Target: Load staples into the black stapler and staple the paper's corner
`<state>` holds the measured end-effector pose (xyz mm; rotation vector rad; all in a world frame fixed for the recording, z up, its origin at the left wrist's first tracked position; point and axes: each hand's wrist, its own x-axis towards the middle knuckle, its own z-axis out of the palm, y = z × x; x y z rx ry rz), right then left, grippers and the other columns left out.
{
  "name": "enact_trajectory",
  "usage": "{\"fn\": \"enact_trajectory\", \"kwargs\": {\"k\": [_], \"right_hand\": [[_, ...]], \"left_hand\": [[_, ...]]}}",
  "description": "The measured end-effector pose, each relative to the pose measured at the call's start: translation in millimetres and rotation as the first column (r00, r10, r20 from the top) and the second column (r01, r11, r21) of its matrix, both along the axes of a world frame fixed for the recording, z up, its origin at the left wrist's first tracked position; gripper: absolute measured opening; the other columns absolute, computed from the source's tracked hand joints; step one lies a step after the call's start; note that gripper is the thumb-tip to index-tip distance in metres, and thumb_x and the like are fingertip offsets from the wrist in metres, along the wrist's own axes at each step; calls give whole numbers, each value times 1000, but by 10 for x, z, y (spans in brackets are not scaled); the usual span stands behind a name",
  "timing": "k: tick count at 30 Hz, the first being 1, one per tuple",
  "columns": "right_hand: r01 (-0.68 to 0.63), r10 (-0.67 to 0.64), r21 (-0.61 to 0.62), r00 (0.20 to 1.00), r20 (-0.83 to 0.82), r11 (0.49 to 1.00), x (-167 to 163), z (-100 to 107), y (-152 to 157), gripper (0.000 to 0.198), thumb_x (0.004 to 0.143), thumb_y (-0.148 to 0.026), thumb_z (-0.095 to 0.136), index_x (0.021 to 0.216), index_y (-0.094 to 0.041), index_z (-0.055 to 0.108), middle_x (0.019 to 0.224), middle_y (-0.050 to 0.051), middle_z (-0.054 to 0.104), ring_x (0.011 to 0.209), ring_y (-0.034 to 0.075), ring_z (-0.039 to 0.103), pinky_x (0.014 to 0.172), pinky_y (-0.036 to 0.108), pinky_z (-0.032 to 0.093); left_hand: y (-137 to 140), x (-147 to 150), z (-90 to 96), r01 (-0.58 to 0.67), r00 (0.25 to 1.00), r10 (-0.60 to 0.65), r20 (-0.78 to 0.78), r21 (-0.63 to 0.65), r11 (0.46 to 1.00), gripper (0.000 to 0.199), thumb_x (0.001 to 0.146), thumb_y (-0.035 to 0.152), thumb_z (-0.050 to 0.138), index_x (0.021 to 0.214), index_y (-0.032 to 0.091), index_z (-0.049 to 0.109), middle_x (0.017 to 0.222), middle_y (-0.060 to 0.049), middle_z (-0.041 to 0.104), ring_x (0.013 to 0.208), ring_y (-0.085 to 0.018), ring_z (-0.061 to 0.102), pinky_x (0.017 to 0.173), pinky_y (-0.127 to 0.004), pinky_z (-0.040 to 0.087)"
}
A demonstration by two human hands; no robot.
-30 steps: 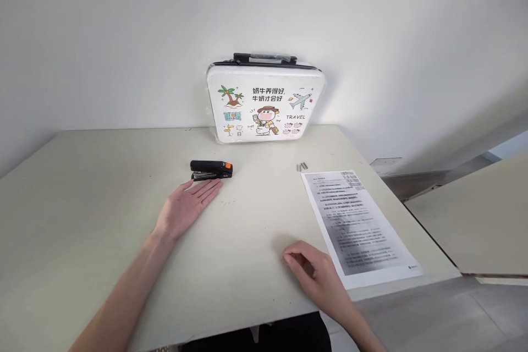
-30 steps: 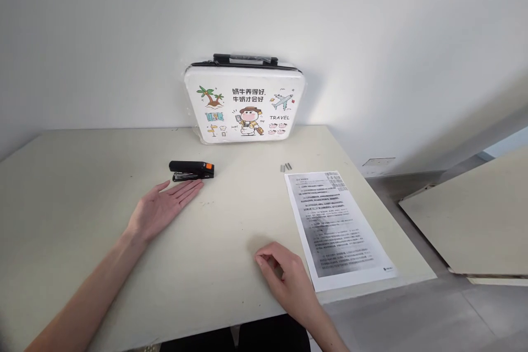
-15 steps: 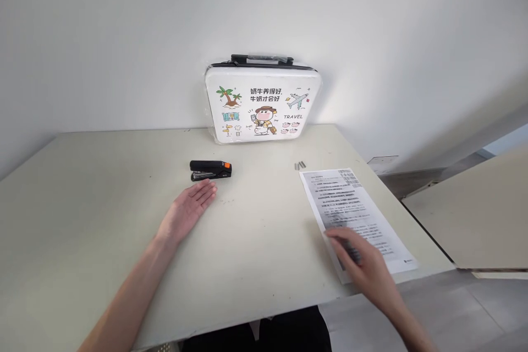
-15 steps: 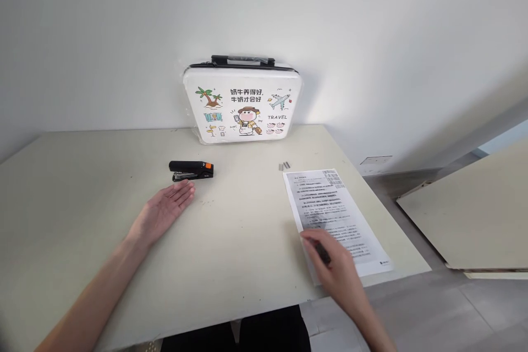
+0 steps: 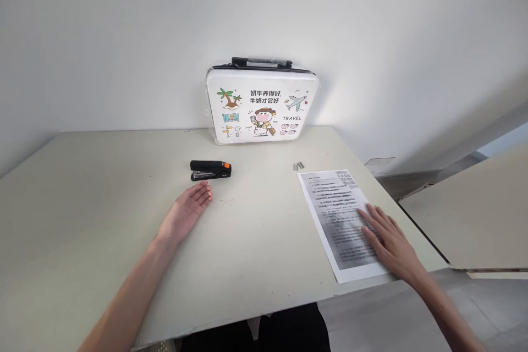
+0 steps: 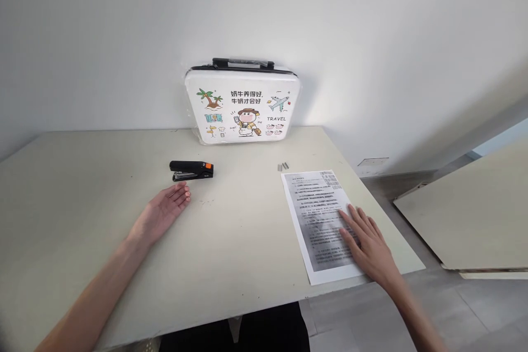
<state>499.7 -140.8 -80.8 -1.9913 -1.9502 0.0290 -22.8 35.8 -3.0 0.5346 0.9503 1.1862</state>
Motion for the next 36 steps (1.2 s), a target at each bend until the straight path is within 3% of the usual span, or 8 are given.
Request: {"fn": "enact_trajectory", "kwargs": {"k": [6,11,16,20,23,26,28,36], "right_hand": [[-38,35,33,997,62,999,-404,28,-138,62,107,-53,44,166,-36,35,174,1,30,161,32,27,130,59,28],[-80,80,43,997,7,996,-855,122,-192,61,107,-50,50,165,-37,36,175,2,29,161,34,26,129,62,29],[-141,147,60,984,-100,988,-1469,199,-145,66,105,-46,56,166,-38,32,175,2,27,162,38,23,127,68,30],[-175,193,97,955,-223,980,-2081,239,-81,70,103,-43,62,166,-40,32,176,2,24,163,40,15,126,73,27],[-253,255,56,895,-367,966,-2535,318,-83,74,102,-45,63,167,-41,28,178,1,16,164,41,8,127,75,22],[-363,263,-78,791,-553,928,-2830,444,-121,76,103,-51,62,168,-42,25,178,-1,14,164,40,4,127,73,26],[-410,231,-138,726,-648,902,-2891,522,-135,71,104,-51,59,167,-42,28,177,-2,18,164,37,7,126,68,32],[-465,238,-90,599,-764,881,-2606,643,-20,43,107,-38,54,150,-36,58,160,1,54,156,27,41,126,56,41]], "left_hand": [[-9,31,0,39,995,-34,-97,49,998,14,95,21,68,100,13,78,102,-11,72,96,-20,68,92,-30,58],[-65,60,-74,158,942,-82,-325,215,964,28,93,42,75,106,16,77,103,-11,73,101,-25,67,96,-35,55],[-258,206,-56,389,697,-76,-713,287,875,29,92,50,74,108,26,78,116,-9,74,110,-30,65,107,-41,48],[-428,305,-70,541,587,17,-809,408,735,28,93,45,72,117,31,77,136,-8,69,137,-35,52,123,-49,33],[-497,206,-135,638,445,89,-891,385,667,37,94,44,71,129,31,74,151,-8,61,149,-36,41,129,-55,17],[-534,-58,-188,655,300,158,-941,323,683,47,93,47,72,136,31,70,158,-8,55,152,-39,36,129,-59,10],[-569,-264,-194,641,250,181,-951,303,706,50,92,49,73,139,32,68,160,-8,53,153,-40,36,129,-60,11],[-722,-710,-174,543,276,184,-943,311,780,56,84,48,80,138,34,70,159,-5,54,154,-41,34,130,-60,11]]}}
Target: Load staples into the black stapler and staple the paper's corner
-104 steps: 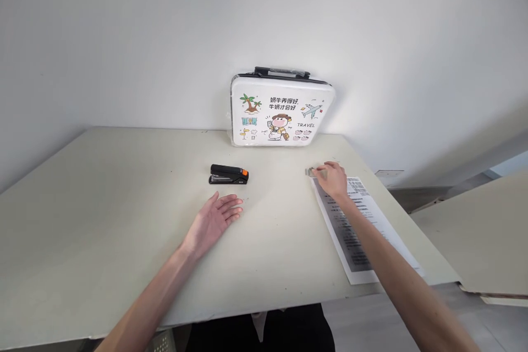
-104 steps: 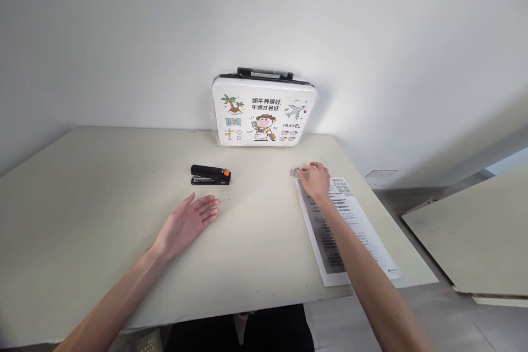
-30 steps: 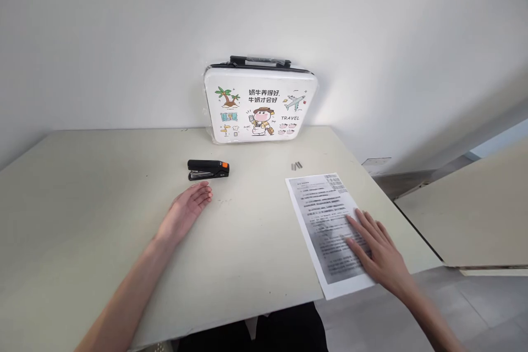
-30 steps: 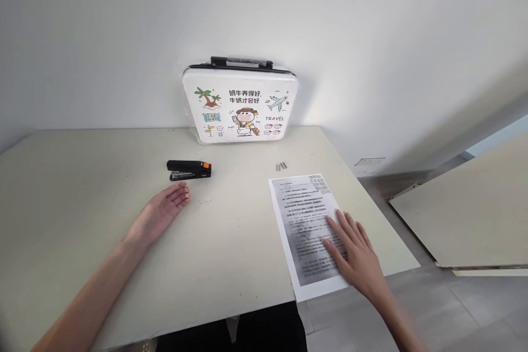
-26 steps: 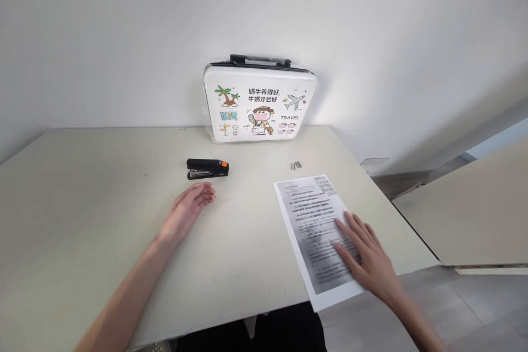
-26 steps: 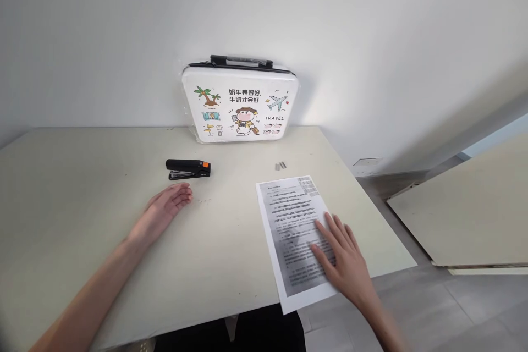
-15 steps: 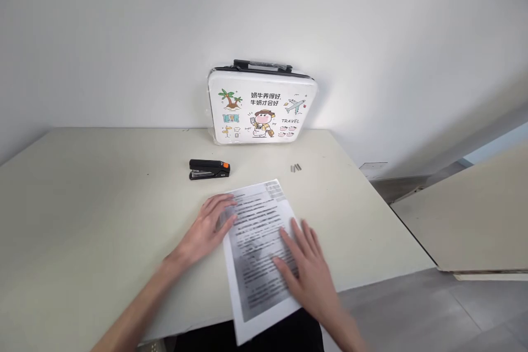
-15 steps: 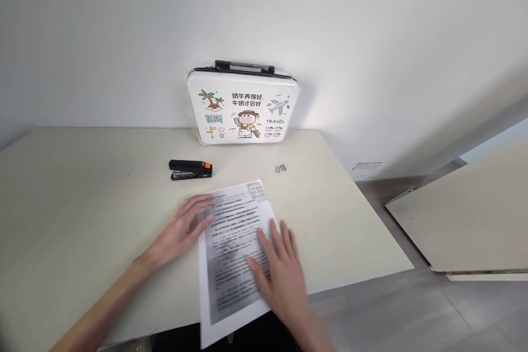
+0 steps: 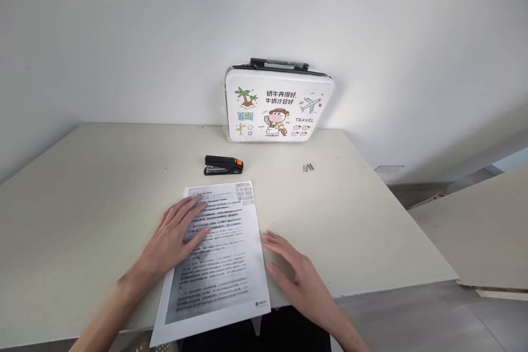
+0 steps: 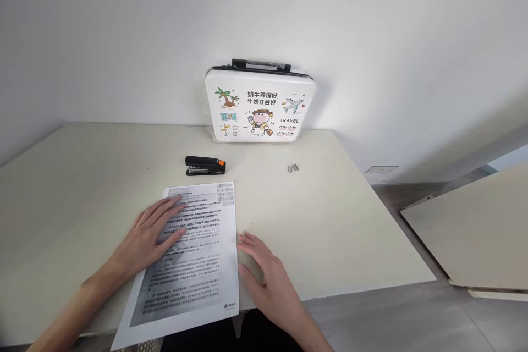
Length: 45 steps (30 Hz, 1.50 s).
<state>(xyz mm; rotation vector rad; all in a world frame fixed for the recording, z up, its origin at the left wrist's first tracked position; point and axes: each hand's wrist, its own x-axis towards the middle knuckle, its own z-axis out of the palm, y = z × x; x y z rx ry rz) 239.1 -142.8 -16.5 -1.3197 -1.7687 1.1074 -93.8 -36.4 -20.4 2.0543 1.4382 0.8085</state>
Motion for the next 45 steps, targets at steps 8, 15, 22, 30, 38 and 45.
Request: {"fn": "enact_trajectory", "kwargs": {"k": [8,15,22,30,38,45], "right_hand": [[-59,57,35,997,55,998,145,37,365,32,106,-34,50,131,-31,70,146,4,67,141,24,59,96,38,64],[36,-42,81,996,76,996,-24,-15,853,28,105,-34,49,117,-26,73,125,5,77,114,23,72,63,27,55],[2,-108,507,978,180,862,-490,-27,1749,32,103,-23,53,134,-22,61,135,11,66,128,25,61,112,42,48],[-161,-112,514,881,460,843,-983,-75,2580,32,96,-22,70,128,-20,63,122,14,72,120,34,61,106,51,47],[46,-177,495,959,222,867,-244,67,1919,28,101,-37,62,125,-23,61,120,10,73,103,29,69,92,42,54],[42,-89,183,962,256,982,753,58,830,28,100,-46,62,121,-28,63,118,7,74,99,26,70,68,33,56]], "left_hand": [[-23,-52,25,-92,967,89,239,0,996,51,79,42,88,127,30,76,154,-8,59,154,-40,37,133,-54,12],[-63,-39,-26,-153,962,143,233,28,988,47,86,44,82,130,30,73,157,-6,56,154,-37,37,133,-53,15],[-61,-80,-113,-134,990,127,59,145,980,49,93,49,74,136,26,68,157,-10,56,152,-37,42,131,-57,24],[-59,-167,-214,-25,932,151,-328,359,933,50,105,53,53,143,21,59,157,-13,56,150,-34,47,123,-57,42],[-65,-168,-236,-1,899,147,-412,335,942,53,107,52,47,150,22,55,163,-11,50,156,-34,38,127,-58,35],[50,-247,-179,94,863,60,-501,277,956,58,108,53,41,157,24,48,169,-7,40,159,-33,31,130,-59,28]]}}
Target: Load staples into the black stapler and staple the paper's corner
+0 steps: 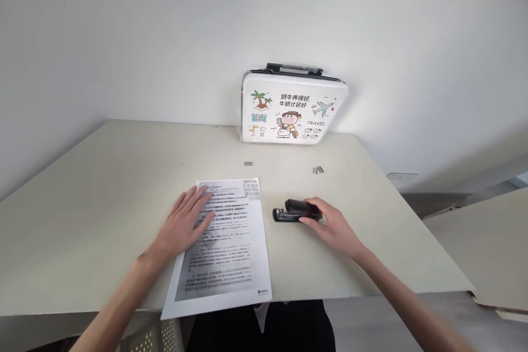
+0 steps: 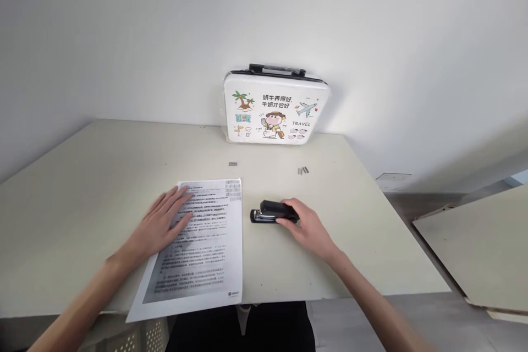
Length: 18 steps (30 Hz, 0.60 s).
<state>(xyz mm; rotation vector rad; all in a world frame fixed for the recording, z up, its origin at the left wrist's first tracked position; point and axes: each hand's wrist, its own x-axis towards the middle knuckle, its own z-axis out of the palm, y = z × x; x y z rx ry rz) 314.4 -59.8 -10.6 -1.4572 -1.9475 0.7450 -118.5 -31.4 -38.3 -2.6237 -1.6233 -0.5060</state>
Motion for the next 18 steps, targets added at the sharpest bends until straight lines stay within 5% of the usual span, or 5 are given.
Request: {"fn": "enact_trajectory", "kwargs": {"k": [3,7,11,18], "right_hand": [[-7,6,-68,1000,-20,998,201,-57,-245,26,101,-45,61,122,-30,62,120,6,73,101,26,70,65,32,56],[-30,25,-52,995,-96,998,288,-75,-341,32,100,-45,63,129,-31,63,129,6,72,114,27,69,86,38,60],[62,-85,-96,961,-262,993,280,-94,-360,36,108,-49,47,136,-30,62,137,7,70,129,26,64,110,43,52],[187,-209,-96,890,-406,978,263,-255,-352,39,111,-50,37,135,-29,60,128,8,75,125,25,67,113,46,49]], "left_hand": [[128,-32,93,63,998,-63,-13,8,998,57,108,53,41,158,27,48,167,-6,44,157,-34,35,130,-63,23],[196,200,269,151,986,-157,62,90,984,47,107,48,47,149,28,57,158,-7,56,153,-34,42,130,-64,24],[44,836,393,279,943,-286,172,63,958,33,107,38,53,136,27,64,136,-5,72,142,-28,57,127,-58,35],[-140,1867,346,441,864,-410,293,-48,896,30,97,30,75,126,24,68,124,-5,75,129,-28,64,115,-51,50]]}}
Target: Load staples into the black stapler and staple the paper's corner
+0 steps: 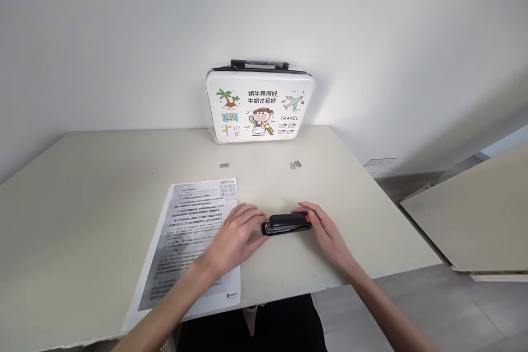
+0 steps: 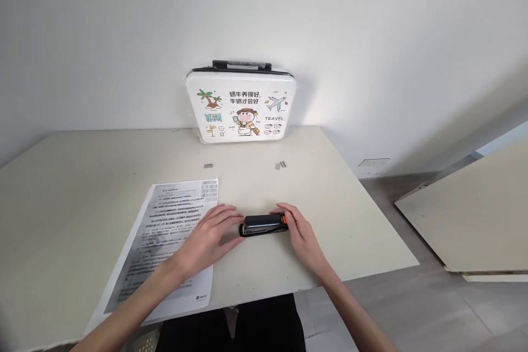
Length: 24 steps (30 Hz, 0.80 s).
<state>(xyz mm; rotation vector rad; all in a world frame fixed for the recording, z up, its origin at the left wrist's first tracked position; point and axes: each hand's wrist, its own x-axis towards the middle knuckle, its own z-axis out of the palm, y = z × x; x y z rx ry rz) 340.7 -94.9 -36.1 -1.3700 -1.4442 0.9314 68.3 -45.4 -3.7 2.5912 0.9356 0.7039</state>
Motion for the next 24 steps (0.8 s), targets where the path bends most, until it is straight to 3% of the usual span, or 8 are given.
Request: {"fn": "enact_trajectory", "kwargs": {"k": [8,13,17,21,24], "right_hand": [[7,-6,-14,999,47,1000,32,51,-5,39,111,-48,38,135,-27,61,130,8,74,123,24,67,111,44,51],[-90,91,-10,983,162,996,-13,56,-50,37,101,-46,62,133,-28,61,135,8,70,126,27,65,109,44,53],[-76,73,8,975,210,997,-33,35,-54,32,98,-43,66,126,-27,62,127,9,71,117,28,68,101,43,56],[-74,74,-6,975,210,997,-37,50,-58,28,99,-42,65,123,-28,63,122,7,72,111,27,69,96,41,57],[-70,72,-16,976,206,997,-43,70,-65,27,99,-43,65,122,-28,64,120,6,72,109,26,69,95,40,57]], "left_hand": [[79,185,-84,-53,996,54,73,-14,999,11,94,27,78,103,23,73,107,-4,78,109,-27,70,96,-47,57],[54,25,-83,-58,996,61,72,-38,998,11,98,31,74,106,25,73,107,-4,78,110,-27,70,96,-48,56],[23,-196,-101,-83,994,86,67,-44,996,13,101,36,68,107,26,72,111,-5,76,111,-26,70,98,-47,56],[7,-386,-164,-108,993,109,39,-31,994,17,104,39,63,115,27,71,130,-6,72,130,-27,63,109,-49,52],[-3,-531,-223,-139,990,138,-42,-8,990,34,105,44,62,134,27,63,154,-7,59,150,-29,46,121,-54,43]]}}
